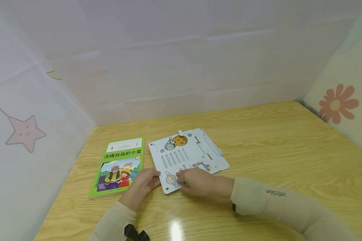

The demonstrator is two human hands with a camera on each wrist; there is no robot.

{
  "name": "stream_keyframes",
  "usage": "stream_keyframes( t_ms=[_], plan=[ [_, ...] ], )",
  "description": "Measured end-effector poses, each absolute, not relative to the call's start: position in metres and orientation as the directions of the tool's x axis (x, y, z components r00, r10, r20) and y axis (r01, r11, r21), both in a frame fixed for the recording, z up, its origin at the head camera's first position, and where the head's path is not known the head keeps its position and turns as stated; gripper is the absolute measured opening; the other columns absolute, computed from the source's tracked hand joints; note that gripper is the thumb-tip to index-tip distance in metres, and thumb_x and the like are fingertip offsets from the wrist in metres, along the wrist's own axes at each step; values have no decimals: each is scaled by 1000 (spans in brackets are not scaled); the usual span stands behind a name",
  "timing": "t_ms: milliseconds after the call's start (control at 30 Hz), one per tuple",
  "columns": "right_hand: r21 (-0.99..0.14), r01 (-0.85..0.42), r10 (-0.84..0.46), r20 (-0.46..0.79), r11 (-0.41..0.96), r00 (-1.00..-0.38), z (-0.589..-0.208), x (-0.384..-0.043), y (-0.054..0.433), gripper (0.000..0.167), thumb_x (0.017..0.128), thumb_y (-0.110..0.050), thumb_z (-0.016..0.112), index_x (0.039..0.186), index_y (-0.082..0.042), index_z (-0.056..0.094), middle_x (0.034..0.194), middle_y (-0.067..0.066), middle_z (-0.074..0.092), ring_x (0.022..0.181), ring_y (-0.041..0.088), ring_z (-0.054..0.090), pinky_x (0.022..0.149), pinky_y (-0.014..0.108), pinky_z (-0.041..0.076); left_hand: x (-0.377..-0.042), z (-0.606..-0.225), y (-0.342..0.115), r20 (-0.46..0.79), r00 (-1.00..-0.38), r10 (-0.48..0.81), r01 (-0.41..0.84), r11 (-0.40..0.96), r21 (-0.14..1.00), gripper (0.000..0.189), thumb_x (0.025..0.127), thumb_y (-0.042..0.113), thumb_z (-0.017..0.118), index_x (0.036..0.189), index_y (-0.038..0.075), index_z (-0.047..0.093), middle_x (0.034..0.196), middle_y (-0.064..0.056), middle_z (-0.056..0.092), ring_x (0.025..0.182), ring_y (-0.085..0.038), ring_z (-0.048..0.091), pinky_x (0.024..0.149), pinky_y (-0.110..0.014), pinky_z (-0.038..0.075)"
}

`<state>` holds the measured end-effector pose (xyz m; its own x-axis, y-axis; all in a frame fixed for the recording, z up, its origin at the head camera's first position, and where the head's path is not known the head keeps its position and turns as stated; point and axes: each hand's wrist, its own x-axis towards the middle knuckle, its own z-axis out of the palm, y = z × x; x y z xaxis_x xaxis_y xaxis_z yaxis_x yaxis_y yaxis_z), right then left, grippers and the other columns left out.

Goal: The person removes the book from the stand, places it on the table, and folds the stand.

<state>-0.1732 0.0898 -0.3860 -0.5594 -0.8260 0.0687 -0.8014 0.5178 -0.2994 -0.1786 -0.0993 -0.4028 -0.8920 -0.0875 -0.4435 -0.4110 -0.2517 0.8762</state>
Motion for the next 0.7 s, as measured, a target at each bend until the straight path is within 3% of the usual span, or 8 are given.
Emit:
stream_keyframes(
  t_ms=[67,167,300,500,700],
  plan=[
    [-328,-796,-823,84,510,-562,-385,-175,92,13,80,-19,60,86,-8,64,82,-2,60,75,7,54,67,19,44,-178,-404,-100,-448,-890,-83,-417,-249,874,28,78,-14,44,105,-16,45,79,-16,62,73,-23,61,71,-35,49],
    [-383,-761,-793,105,524,-599,-379,-177,99,14,81,-20,59,87,-8,64,78,-6,59,71,4,52,63,19,43,-179,-404,-100,-453,-888,-80,-423,-245,872,28,78,-13,44,106,-16,45,80,-15,62,73,-23,61,72,-35,48],
    [-373,-718,-719,166,588,-675,-364,-182,111,23,81,-19,60,99,-5,64,98,1,62,94,12,55,80,27,44,-180,-405,-100,-450,-889,-83,-420,-242,875,28,78,-13,44,106,-16,45,79,-16,62,73,-23,61,72,-35,48],
    [-289,-676,-611,290,678,-737,-352,-202,139,22,80,-15,61,97,-2,63,95,7,62,83,18,59,70,30,48,-179,-406,-99,-439,-895,-80,-411,-236,881,26,78,-13,44,105,-16,45,77,-15,62,71,-22,61,71,-35,49],
    [-242,-604,-539,287,759,-792,-350,-224,176,22,81,-14,60,97,1,63,95,12,62,86,26,58,70,38,47,-178,-406,-100,-440,-895,-75,-416,-219,883,26,79,-12,44,105,-15,45,77,-14,62,72,-21,60,72,-35,49]
  ],
)
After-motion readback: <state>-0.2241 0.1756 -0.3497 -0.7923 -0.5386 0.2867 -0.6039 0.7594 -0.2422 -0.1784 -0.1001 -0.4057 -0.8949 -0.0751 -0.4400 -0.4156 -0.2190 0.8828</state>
